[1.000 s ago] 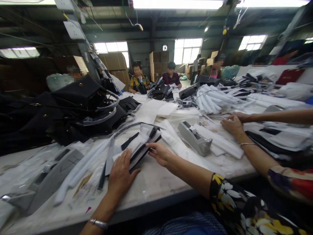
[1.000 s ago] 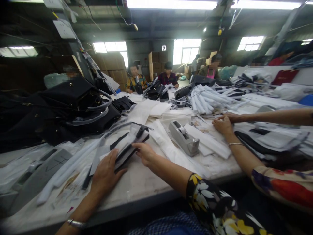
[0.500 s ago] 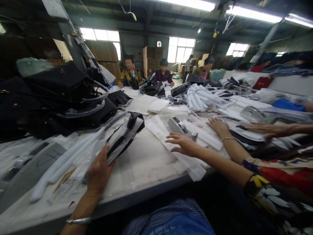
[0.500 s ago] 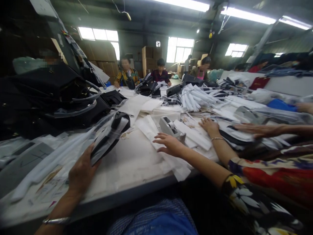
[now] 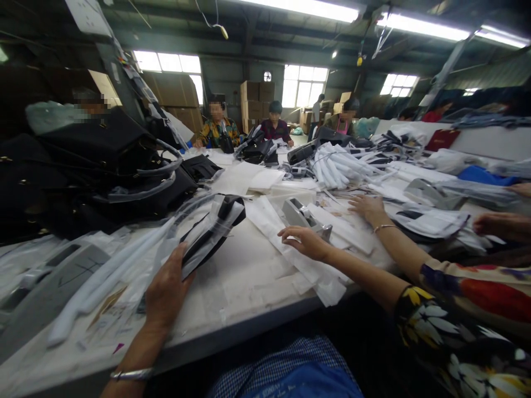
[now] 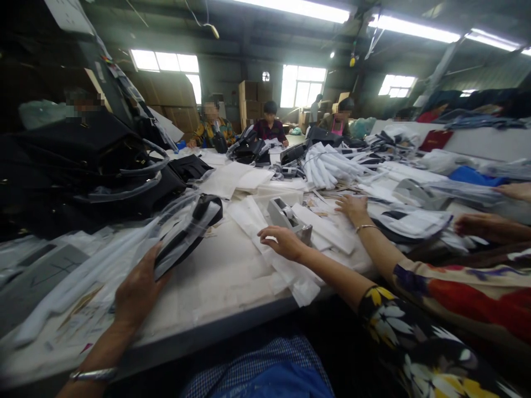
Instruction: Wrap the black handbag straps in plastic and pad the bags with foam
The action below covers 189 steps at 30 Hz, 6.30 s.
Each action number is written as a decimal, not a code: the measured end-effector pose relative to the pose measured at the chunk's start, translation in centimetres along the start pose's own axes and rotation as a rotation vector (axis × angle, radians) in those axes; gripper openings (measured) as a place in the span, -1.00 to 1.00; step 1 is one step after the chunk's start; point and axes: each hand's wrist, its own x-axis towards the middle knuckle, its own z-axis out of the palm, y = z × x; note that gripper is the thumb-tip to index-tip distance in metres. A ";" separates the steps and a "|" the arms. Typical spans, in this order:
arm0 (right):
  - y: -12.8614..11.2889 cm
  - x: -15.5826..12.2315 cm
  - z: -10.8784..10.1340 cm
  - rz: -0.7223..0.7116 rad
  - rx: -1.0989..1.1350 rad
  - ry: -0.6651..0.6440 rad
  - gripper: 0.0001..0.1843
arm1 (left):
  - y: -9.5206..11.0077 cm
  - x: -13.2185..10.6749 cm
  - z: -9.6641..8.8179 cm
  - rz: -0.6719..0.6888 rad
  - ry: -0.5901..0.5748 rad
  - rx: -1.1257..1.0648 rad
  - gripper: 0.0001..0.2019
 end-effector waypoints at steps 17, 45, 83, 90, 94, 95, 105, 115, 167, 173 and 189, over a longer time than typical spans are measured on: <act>-9.9 0.0 5.8 0.190 0.932 0.286 -0.77 | -0.3 0.3 0.0 -0.069 0.007 -0.052 -0.29; -9.6 5.6 13.5 -0.126 0.076 -0.262 -0.31 | -0.4 0.3 -0.4 -0.109 0.058 -0.120 -0.29; -13.2 -1.6 10.6 0.796 1.437 0.061 -0.47 | 6.9 -2.5 -0.9 0.447 -0.151 -0.207 -0.39; -12.7 2.6 3.7 0.506 0.815 -0.451 -0.62 | 7.7 -2.9 0.0 0.494 -0.020 -0.162 -0.43; -9.9 11.9 3.8 0.330 0.167 -0.207 -0.77 | 8.0 -2.9 0.0 0.486 0.057 -0.129 -0.47; -9.0 14.1 4.6 0.363 0.111 -0.212 -0.80 | 8.1 -3.0 0.0 0.489 0.062 -0.116 -0.49; -5.3 21.9 12.0 0.580 0.219 -0.322 -0.71 | 8.6 -3.6 -0.2 0.513 0.134 -0.075 -0.52; -5.8 21.3 10.4 0.288 0.778 0.095 -0.65 | 8.7 -3.4 -0.2 0.491 0.117 -0.102 -0.52; -9.7 6.0 4.6 -0.141 0.305 0.158 -0.74 | 8.4 -4.3 -0.1 0.393 0.133 -0.369 -0.50; -6.9 11.3 6.7 -0.136 -0.052 -0.292 -0.64 | 8.3 -4.1 -0.2 0.426 0.144 -0.334 -0.48; -8.7 14.7 9.3 -0.169 -0.047 -0.516 -0.73 | 8.3 -4.1 0.1 0.431 0.198 -0.324 -0.51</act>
